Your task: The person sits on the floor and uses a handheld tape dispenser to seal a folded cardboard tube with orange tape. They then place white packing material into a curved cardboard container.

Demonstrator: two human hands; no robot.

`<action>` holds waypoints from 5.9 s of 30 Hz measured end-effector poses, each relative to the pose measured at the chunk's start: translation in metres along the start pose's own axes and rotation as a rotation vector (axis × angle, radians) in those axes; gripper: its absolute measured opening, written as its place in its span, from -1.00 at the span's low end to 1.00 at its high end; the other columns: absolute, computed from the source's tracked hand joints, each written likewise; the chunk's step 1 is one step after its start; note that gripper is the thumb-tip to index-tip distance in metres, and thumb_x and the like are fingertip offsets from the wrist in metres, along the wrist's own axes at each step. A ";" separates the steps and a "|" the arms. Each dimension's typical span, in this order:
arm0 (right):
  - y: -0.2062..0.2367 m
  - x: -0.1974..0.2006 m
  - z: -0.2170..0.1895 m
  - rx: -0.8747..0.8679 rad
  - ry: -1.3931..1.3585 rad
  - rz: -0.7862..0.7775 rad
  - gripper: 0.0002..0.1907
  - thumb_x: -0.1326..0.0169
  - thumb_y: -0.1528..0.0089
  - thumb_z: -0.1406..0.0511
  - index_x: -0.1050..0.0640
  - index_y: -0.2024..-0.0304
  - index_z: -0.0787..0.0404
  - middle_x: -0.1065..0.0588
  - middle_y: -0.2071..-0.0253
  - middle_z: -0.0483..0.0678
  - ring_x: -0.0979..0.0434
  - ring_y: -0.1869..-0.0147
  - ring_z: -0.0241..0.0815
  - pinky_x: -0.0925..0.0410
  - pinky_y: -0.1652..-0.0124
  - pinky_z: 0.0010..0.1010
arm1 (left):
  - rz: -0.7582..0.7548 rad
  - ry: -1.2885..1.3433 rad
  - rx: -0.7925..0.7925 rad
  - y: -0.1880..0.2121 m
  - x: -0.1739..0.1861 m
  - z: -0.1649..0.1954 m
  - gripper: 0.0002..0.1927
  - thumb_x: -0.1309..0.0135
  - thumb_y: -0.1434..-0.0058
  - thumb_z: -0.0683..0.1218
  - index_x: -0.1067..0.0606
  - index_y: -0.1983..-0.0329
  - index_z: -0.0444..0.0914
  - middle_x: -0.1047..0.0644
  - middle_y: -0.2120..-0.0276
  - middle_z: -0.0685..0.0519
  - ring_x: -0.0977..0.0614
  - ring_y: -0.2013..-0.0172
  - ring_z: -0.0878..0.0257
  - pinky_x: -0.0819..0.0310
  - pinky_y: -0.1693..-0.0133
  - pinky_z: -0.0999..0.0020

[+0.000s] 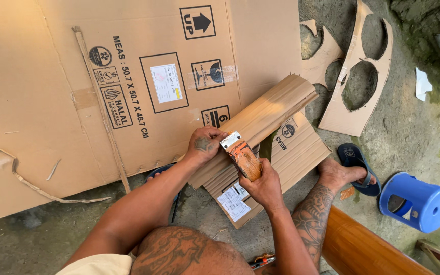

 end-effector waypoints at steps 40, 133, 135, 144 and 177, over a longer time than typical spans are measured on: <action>-0.012 0.013 -0.008 0.108 0.096 -0.003 -0.43 -0.27 0.07 0.14 -0.47 0.13 0.37 -0.59 0.28 0.29 -0.65 0.13 0.21 -0.48 0.08 -0.14 | -0.438 -0.928 0.025 0.070 -0.011 0.057 0.44 -0.28 0.20 0.52 0.13 -0.56 -0.20 0.13 -0.56 0.01 0.12 -0.46 -0.01 0.34 -0.28 -0.49; 0.053 0.010 0.121 0.078 0.329 -0.103 -0.31 -0.25 -0.06 0.09 -0.44 -0.27 -0.24 -0.58 0.21 0.14 -0.63 0.15 0.16 -0.47 0.10 -0.05 | -0.145 -1.372 -0.585 0.070 -0.098 0.063 -0.27 -0.18 -0.04 0.47 -0.50 -0.15 -0.01 0.00 -0.47 -0.14 -0.11 -0.35 -0.55 -0.26 -0.01 -0.63; 0.044 0.015 0.105 0.075 0.332 -0.114 -0.33 -0.23 -0.08 0.11 -0.44 -0.28 -0.18 -0.60 0.21 0.13 -0.64 0.14 0.13 -0.47 0.07 -0.06 | -0.092 -1.379 -0.613 0.064 -0.100 0.057 -0.41 -0.15 -0.14 0.41 -0.51 -0.08 0.00 -0.04 -0.47 -0.16 -0.17 -0.29 -0.58 -0.23 -0.06 -0.63; 0.019 0.016 0.084 -0.010 0.316 -0.220 -0.31 -0.21 -0.09 0.10 -0.44 -0.31 -0.18 -0.64 0.25 0.07 -0.66 0.15 0.03 -0.47 0.00 -0.14 | 0.007 -1.417 -0.636 0.050 -0.104 0.038 -0.53 -0.18 -0.18 0.31 -0.48 0.05 -0.07 -0.15 -0.41 -0.22 -0.30 -0.23 -0.58 -0.19 -0.17 -0.48; 0.148 -0.016 0.098 -0.101 0.071 -0.094 -0.25 -0.21 -0.02 0.12 -0.44 -0.32 -0.26 -0.56 0.19 0.18 -0.58 0.06 0.18 -0.43 0.00 -0.07 | 0.274 -1.351 -0.921 0.064 -0.119 0.029 -0.65 -0.18 -0.23 0.16 -0.54 -0.10 0.26 -0.16 -0.36 -0.23 -0.13 -0.43 -0.32 -0.08 -0.24 -0.54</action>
Point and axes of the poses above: each hand's wrist, its own y-axis away from the middle knuckle, its own x-axis out of the back of the hand, z = x × y, the point moved 6 cm from there along -y, towards the middle knuckle
